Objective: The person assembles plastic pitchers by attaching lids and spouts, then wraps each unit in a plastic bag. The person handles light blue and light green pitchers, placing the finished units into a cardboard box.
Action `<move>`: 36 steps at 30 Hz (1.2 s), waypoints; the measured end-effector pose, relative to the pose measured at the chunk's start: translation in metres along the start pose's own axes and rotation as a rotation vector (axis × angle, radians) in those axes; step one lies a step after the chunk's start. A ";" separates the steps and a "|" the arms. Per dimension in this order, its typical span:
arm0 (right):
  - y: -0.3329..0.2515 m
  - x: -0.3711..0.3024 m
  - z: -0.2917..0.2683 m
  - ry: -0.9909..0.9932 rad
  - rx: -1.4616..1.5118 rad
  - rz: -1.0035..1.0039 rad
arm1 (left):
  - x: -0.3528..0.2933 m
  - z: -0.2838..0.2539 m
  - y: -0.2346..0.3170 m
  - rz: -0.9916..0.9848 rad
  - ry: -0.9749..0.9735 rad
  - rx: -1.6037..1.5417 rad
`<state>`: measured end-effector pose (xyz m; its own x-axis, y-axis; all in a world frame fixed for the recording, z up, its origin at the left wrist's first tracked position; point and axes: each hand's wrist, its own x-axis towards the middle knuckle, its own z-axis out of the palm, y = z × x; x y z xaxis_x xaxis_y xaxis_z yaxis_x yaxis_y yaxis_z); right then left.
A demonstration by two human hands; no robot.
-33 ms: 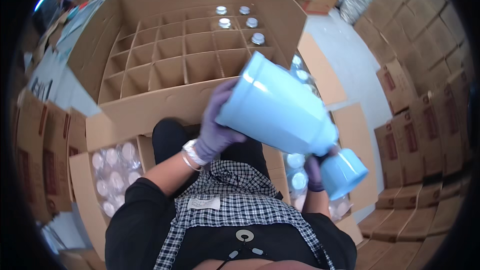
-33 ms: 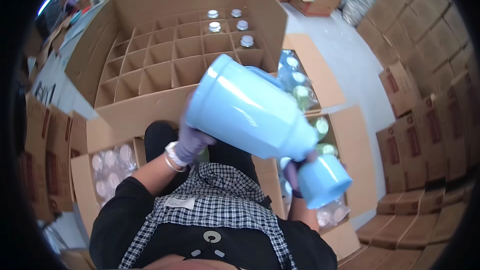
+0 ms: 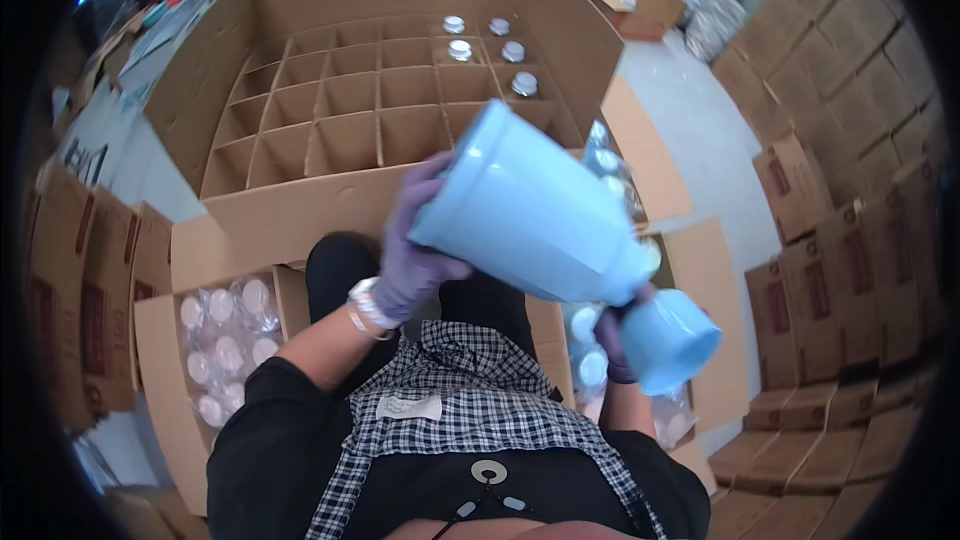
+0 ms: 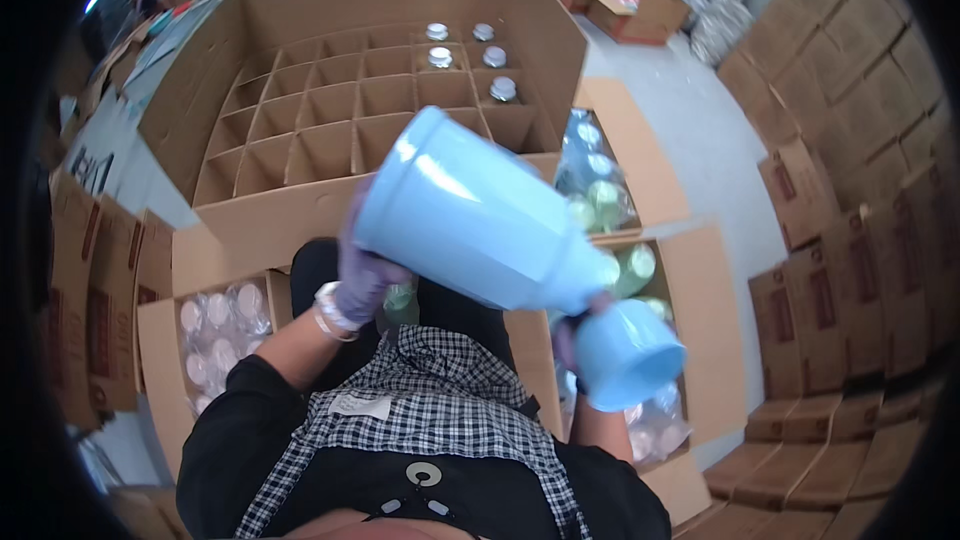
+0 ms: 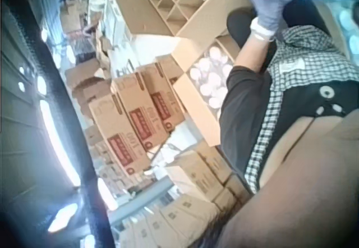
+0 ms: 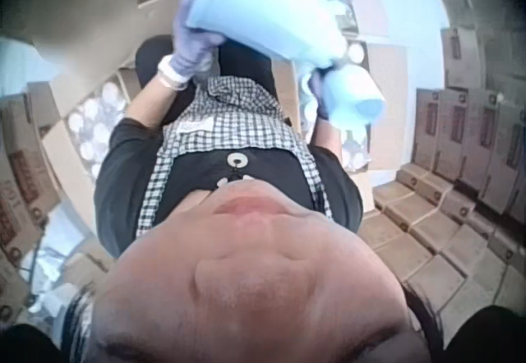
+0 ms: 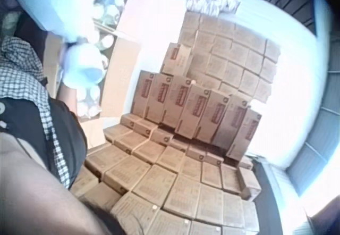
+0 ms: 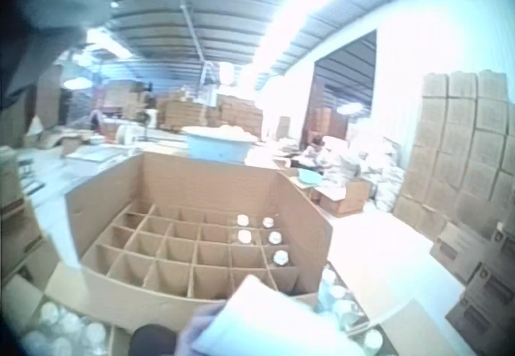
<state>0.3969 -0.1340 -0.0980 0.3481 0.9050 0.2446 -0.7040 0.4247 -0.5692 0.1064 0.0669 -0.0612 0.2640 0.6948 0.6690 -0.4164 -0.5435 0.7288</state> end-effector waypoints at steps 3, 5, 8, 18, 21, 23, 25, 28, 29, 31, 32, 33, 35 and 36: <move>0.011 0.061 0.073 -0.299 -0.385 0.490 | -0.006 -0.085 0.043 0.202 0.079 0.290; 0.016 0.117 0.094 -0.489 -0.695 0.428 | -0.022 -0.139 0.070 0.220 0.061 0.443; 0.101 0.219 0.143 -0.462 -1.289 -0.060 | -0.042 -0.161 0.102 0.230 -0.043 0.683; 0.230 0.246 0.180 -0.594 -1.308 -0.424 | -0.129 -0.166 0.076 0.062 0.296 0.808; 0.208 0.145 0.108 -0.558 -0.928 0.135 | -0.131 -0.156 0.080 0.033 0.517 0.822; 0.192 0.092 0.102 -0.379 -0.170 1.047 | -0.130 -0.145 0.079 0.039 0.501 0.852; 0.201 0.087 0.076 -0.397 -0.156 1.116 | -0.136 -0.140 0.060 0.101 0.379 0.889; 0.190 0.093 0.080 -0.389 -0.241 0.992 | -0.128 -0.133 0.058 0.120 0.310 0.892; 0.178 0.097 0.098 -0.417 -0.389 0.840 | -0.125 -0.134 0.057 0.118 0.308 0.872; 0.181 0.104 0.101 -0.413 -0.710 0.418 | -0.123 -0.127 0.056 -0.034 0.385 0.774; 0.178 0.109 0.103 -0.560 -0.933 0.129 | -0.123 -0.121 0.055 -0.181 0.465 0.694; 0.169 0.110 0.112 -0.705 -1.142 -0.167 | -0.137 -0.131 0.046 -0.253 0.496 0.658; 0.162 0.112 0.130 -0.518 -0.906 0.186 | -0.166 -0.150 0.028 -0.389 0.557 0.581; 0.159 0.123 0.128 -0.437 -0.851 0.401 | -0.150 -0.139 0.046 -0.254 0.492 0.656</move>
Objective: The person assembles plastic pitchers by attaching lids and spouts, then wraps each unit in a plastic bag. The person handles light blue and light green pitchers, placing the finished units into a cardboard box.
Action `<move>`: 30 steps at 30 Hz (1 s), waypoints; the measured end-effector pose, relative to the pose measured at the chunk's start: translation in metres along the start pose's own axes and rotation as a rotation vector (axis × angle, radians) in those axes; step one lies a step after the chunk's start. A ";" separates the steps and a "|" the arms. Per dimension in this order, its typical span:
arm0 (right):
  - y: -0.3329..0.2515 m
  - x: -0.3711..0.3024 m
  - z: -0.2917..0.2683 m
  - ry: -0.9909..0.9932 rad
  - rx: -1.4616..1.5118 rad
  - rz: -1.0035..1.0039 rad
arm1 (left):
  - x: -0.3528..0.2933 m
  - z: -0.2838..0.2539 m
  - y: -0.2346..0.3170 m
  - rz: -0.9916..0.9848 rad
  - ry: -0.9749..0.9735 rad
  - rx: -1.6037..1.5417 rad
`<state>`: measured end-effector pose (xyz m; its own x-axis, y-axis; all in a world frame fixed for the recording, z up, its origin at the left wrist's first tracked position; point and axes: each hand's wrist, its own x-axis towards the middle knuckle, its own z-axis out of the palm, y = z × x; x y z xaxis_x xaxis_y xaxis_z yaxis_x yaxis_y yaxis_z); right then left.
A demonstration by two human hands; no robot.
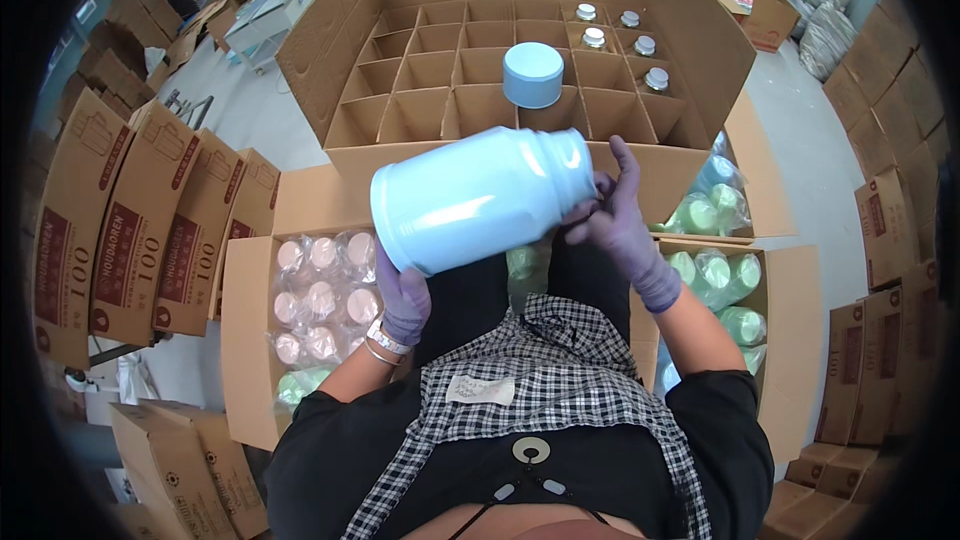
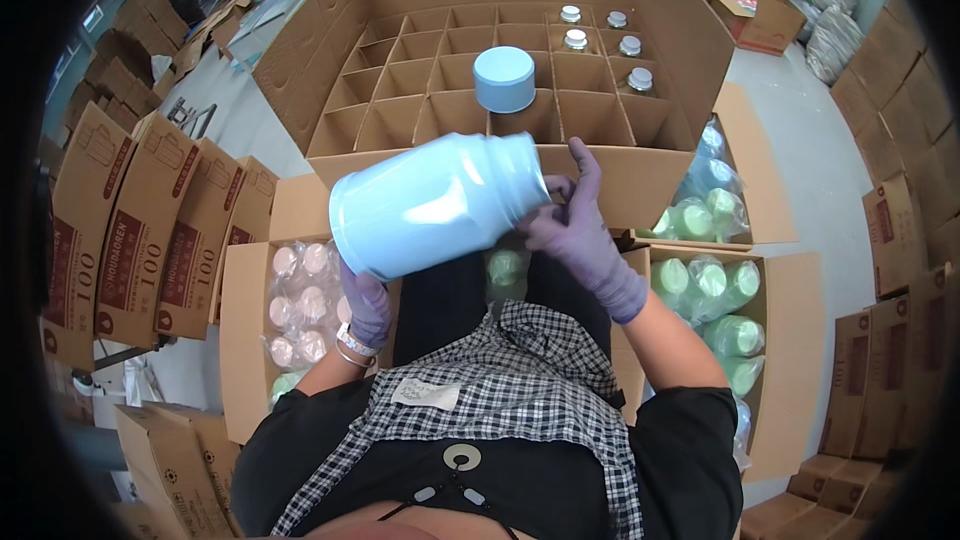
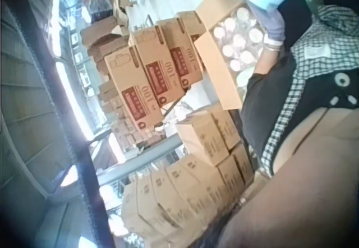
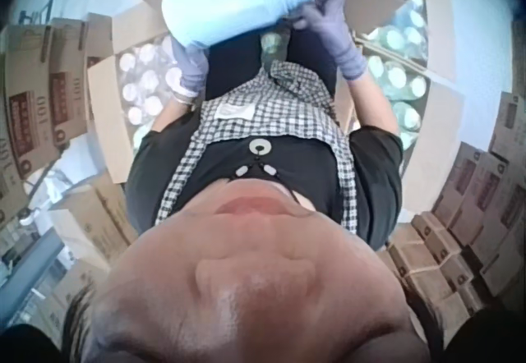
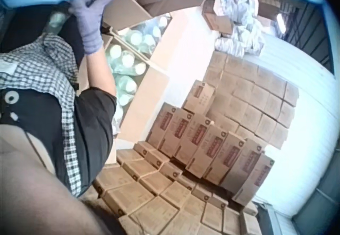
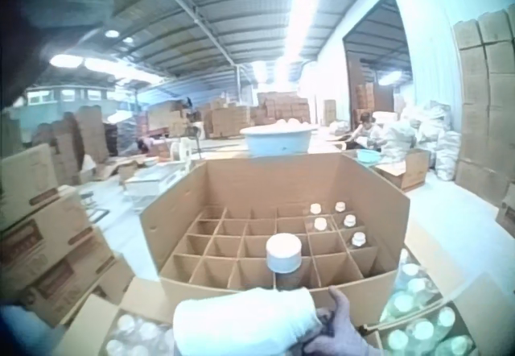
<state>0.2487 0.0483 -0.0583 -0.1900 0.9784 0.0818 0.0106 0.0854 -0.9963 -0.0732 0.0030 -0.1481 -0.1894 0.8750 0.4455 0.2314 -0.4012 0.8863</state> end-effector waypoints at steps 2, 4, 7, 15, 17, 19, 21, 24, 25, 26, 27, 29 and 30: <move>0.004 0.000 -0.005 -0.115 0.319 0.163 | 0.015 0.005 0.039 0.302 -0.030 0.074; 0.004 0.005 -0.012 -0.262 0.498 0.311 | 0.033 -0.006 0.032 0.664 -0.142 0.200; 0.028 0.008 0.003 -0.210 0.646 0.366 | 0.040 -0.006 0.033 0.809 -0.145 0.233; -0.055 0.009 0.047 -0.185 -0.899 -1.137 | 0.057 0.031 -0.023 -0.571 -0.616 -0.858; -0.065 -0.020 0.065 -0.572 -0.950 -1.325 | 0.045 0.021 -0.024 -1.134 -0.546 -0.996; -0.072 -0.026 0.053 -0.546 -0.737 -1.080 | 0.037 0.009 0.012 -0.903 -0.406 -0.944; -0.048 -0.022 0.030 -0.279 -0.587 -0.733 | 0.038 0.003 0.027 -0.709 -0.171 -0.954; 0.006 -0.036 0.019 -0.123 -0.102 -0.042 | 0.035 0.000 0.029 -0.194 -0.140 -0.266; 0.015 -0.038 0.018 -0.072 0.139 0.196 | 0.034 -0.002 0.030 -0.012 -0.152 -0.064; 0.024 -0.039 0.010 -0.048 0.340 0.253 | 0.036 0.000 0.031 0.088 -0.183 0.050; 0.031 -0.042 0.002 -0.029 0.540 0.314 | 0.038 0.002 0.036 0.188 -0.196 0.161; 0.047 -0.055 -0.002 0.150 0.073 -0.076 | 0.062 0.017 0.059 0.232 -0.269 0.199; 0.033 -0.064 -0.005 0.237 -0.274 -0.392 | 0.081 0.021 0.043 0.123 -0.182 0.167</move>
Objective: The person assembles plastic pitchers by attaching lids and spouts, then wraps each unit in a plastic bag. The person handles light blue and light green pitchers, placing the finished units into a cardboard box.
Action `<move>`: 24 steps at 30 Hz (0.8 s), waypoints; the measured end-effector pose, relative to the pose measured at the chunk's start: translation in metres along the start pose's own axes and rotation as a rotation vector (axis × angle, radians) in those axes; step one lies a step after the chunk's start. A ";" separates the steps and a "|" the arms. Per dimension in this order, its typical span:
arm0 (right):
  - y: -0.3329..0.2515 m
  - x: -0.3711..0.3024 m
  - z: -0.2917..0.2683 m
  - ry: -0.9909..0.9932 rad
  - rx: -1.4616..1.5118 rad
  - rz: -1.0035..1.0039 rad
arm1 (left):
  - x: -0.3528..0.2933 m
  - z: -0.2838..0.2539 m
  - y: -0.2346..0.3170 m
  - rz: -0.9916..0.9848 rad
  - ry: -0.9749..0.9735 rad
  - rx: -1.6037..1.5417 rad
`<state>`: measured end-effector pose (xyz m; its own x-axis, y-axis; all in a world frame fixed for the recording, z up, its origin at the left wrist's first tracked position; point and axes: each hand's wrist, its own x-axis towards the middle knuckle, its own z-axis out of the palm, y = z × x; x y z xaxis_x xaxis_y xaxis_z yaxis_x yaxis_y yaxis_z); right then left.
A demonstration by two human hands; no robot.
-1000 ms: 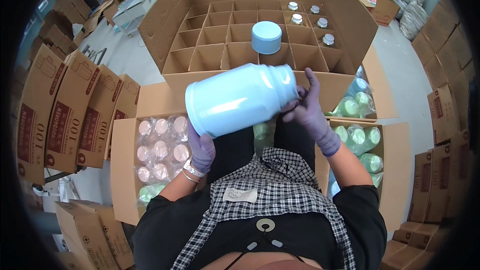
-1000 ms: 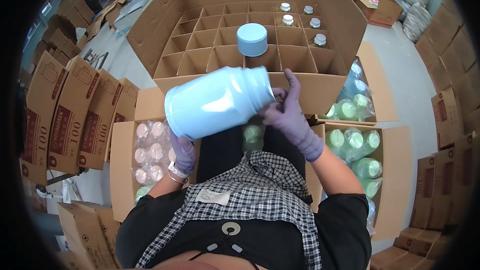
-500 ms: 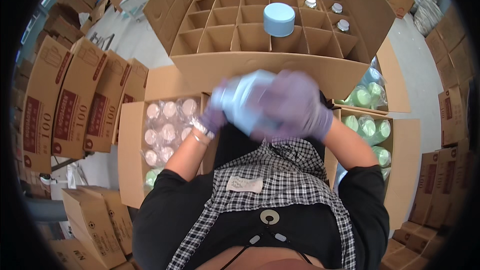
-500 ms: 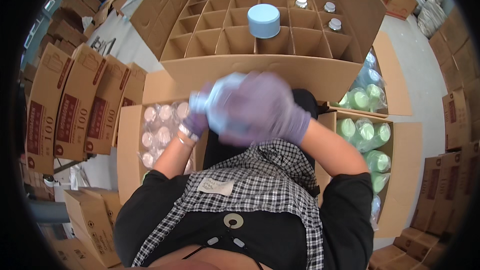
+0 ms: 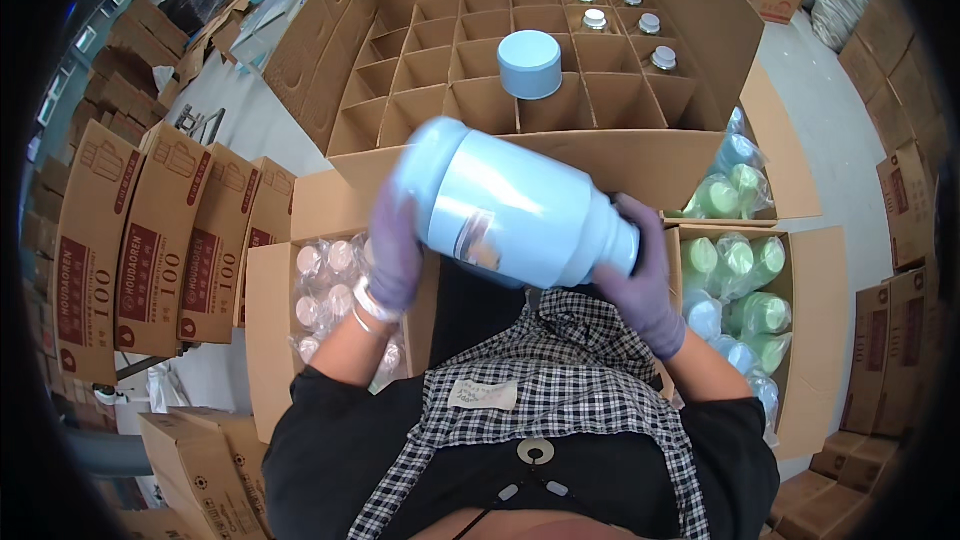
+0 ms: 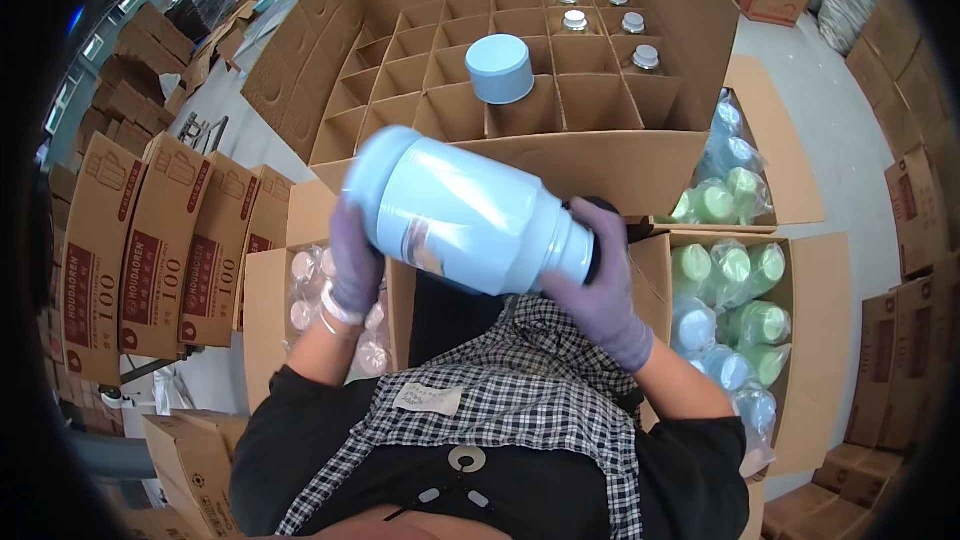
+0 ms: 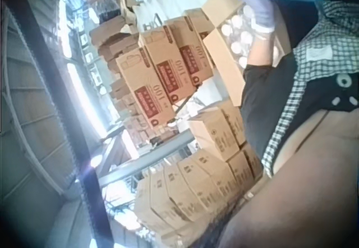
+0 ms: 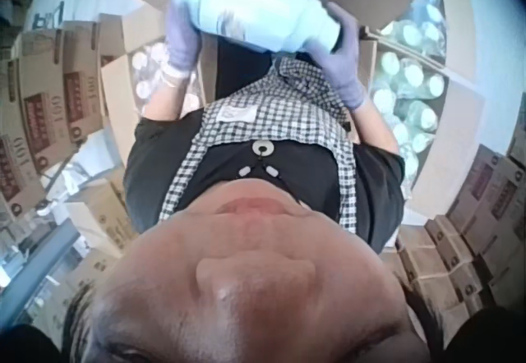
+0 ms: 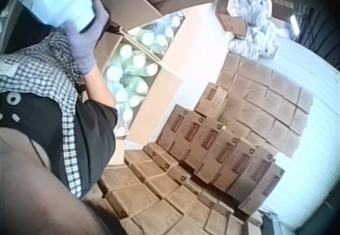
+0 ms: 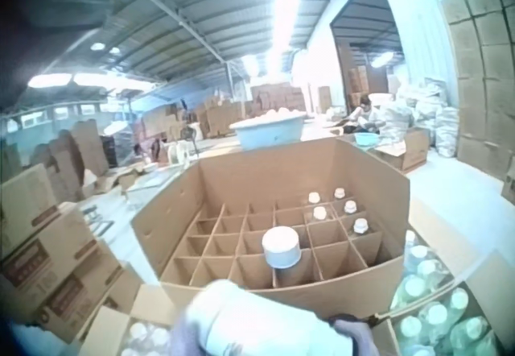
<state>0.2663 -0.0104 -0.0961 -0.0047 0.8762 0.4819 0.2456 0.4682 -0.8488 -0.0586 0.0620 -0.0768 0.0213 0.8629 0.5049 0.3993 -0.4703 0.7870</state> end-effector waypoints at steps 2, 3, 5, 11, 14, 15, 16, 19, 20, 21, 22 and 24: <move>-0.024 -0.002 -0.034 0.008 -0.569 -0.606 | 0.054 0.000 -0.004 -0.175 -0.075 -0.611; -0.025 -0.004 -0.057 -0.058 -0.806 -0.872 | 0.080 -0.001 -0.005 -0.281 -0.073 -0.891; -0.022 -0.011 -0.083 0.219 -0.627 -0.546 | 0.126 -0.005 -0.049 -0.191 0.080 0.261; 0.022 -0.047 -0.145 0.753 0.106 0.042 | 0.167 0.045 -0.017 0.082 -0.329 1.201; 0.054 -0.073 -0.154 0.858 0.473 0.099 | 0.180 0.114 0.040 0.559 -0.020 0.767; 0.065 -0.077 -0.155 0.890 0.619 0.120 | 0.180 0.145 0.062 0.670 -0.058 0.571; 0.088 -0.080 -0.152 0.944 0.697 0.140 | 0.183 0.181 0.072 0.673 -0.159 0.466; 0.113 -0.071 -0.136 0.921 0.921 0.159 | 0.221 0.298 0.083 0.510 -0.410 0.425; 0.109 -0.064 -0.131 0.902 0.923 0.170 | 0.239 0.336 0.076 0.407 -0.460 0.534; 0.101 -0.055 -0.128 0.875 0.921 0.184 | 0.258 0.363 0.063 0.294 -0.505 0.638; 0.092 -0.047 -0.126 0.910 0.905 0.213 | 0.272 0.379 0.054 0.286 -0.688 0.712; 0.091 -0.045 -0.133 0.855 0.897 0.205 | 0.285 0.404 0.037 0.304 -0.830 0.763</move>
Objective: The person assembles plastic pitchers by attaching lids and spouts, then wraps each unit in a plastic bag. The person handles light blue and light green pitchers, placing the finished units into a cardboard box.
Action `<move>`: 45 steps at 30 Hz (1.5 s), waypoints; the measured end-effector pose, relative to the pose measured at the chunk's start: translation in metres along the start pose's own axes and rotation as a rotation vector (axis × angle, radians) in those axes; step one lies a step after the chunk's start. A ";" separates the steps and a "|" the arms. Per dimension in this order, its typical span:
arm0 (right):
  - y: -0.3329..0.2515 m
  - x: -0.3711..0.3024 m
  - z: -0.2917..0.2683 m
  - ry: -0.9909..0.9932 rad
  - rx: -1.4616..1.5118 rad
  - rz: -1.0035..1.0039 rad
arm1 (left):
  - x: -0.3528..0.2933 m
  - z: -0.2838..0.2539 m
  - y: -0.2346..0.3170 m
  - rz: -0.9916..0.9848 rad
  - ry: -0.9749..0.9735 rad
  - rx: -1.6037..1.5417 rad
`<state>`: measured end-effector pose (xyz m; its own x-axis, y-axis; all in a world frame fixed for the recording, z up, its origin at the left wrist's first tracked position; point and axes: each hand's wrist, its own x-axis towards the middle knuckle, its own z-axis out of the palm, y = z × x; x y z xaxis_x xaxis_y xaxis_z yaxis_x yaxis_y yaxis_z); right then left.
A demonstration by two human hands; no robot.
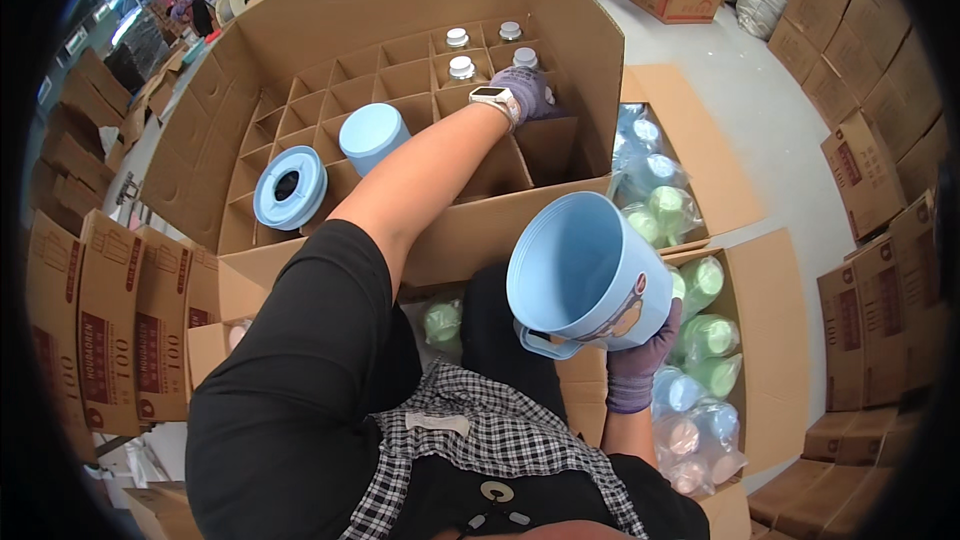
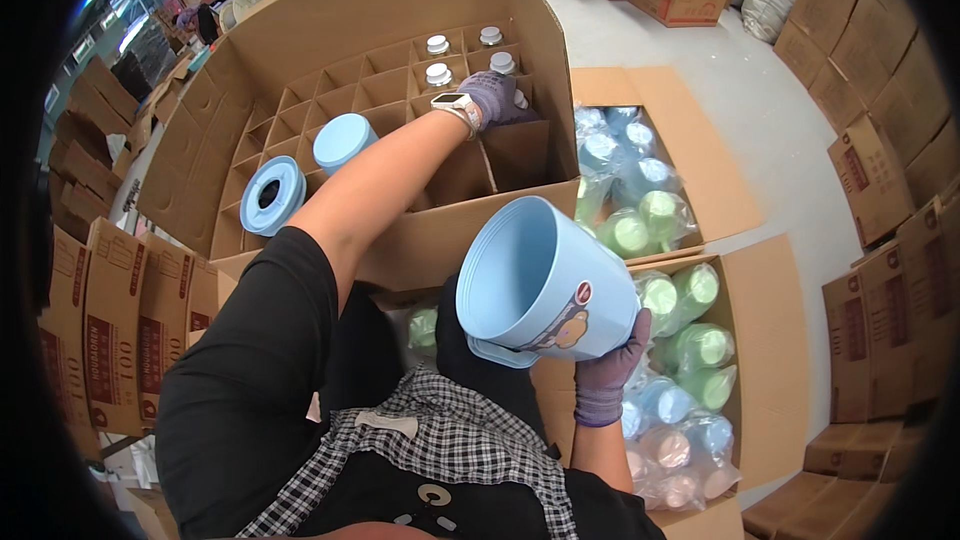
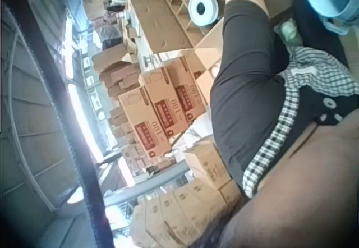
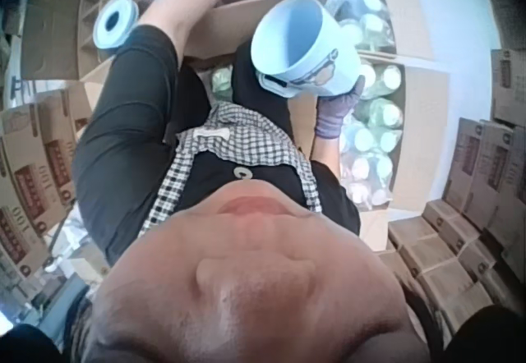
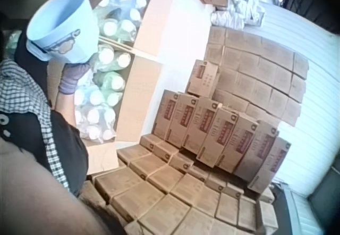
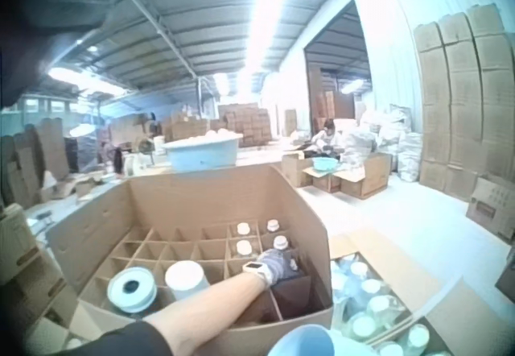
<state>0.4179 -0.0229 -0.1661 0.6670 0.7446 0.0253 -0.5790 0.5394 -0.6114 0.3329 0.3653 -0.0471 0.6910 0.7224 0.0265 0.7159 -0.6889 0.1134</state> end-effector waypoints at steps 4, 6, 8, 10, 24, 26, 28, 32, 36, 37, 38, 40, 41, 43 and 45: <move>-0.025 0.006 -0.020 -0.007 -0.001 -0.038 | -0.018 -0.010 0.008 0.048 0.365 -0.071; -0.043 0.010 -0.029 -0.008 0.094 -0.003 | -0.072 -0.052 0.021 0.099 0.664 -0.141; -0.054 0.014 -0.038 -0.155 0.118 -0.075 | -0.159 -0.104 0.022 0.151 0.901 -0.153; -0.061 0.011 -0.030 -0.216 0.095 -0.132 | -0.240 -0.132 0.022 0.195 0.961 -0.137; 0.020 -0.048 0.135 -0.812 -0.939 0.133 | -0.512 -0.036 -0.012 -0.170 0.067 -0.481; 0.031 -0.051 0.143 -0.856 -0.965 0.221 | -0.545 -0.023 -0.042 -0.152 0.127 -0.419; 0.052 -0.061 0.135 -0.867 -1.078 0.308 | -0.576 0.015 -0.064 -0.281 -0.147 -0.568; 0.097 -0.073 0.095 -0.700 -1.073 0.514 | -0.582 0.095 -0.031 -0.501 -0.168 -1.115; 0.092 -0.065 0.109 -0.708 -0.964 0.493 | -0.564 0.159 -0.028 -0.416 0.437 -1.434; 0.084 -0.071 0.123 -0.707 -0.917 0.466 | -0.556 0.159 -0.033 -0.416 0.526 -1.305; 0.080 -0.081 0.137 -0.752 -0.902 0.338 | -0.549 0.153 -0.038 -0.580 0.506 -1.669; 0.059 -0.095 0.178 -0.906 -1.006 0.022 | -0.550 0.140 -0.063 -0.473 0.387 -1.679; 0.052 -0.100 0.193 -1.022 -1.014 -0.197 | -0.553 0.148 -0.081 -0.239 0.333 -1.251; 0.047 -0.113 0.215 -1.091 -1.017 -0.506 | -0.542 0.124 -0.086 -0.146 0.363 -0.806; 0.048 -0.116 0.224 -1.126 -0.934 -0.563 | -0.531 0.120 -0.091 -0.104 0.319 -0.783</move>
<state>0.2071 0.0049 -0.0211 -0.2377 0.6686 0.7046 0.3833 0.7311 -0.5644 -0.0871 0.0367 -0.1905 0.4798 0.8430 0.2433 0.4170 -0.4631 0.7821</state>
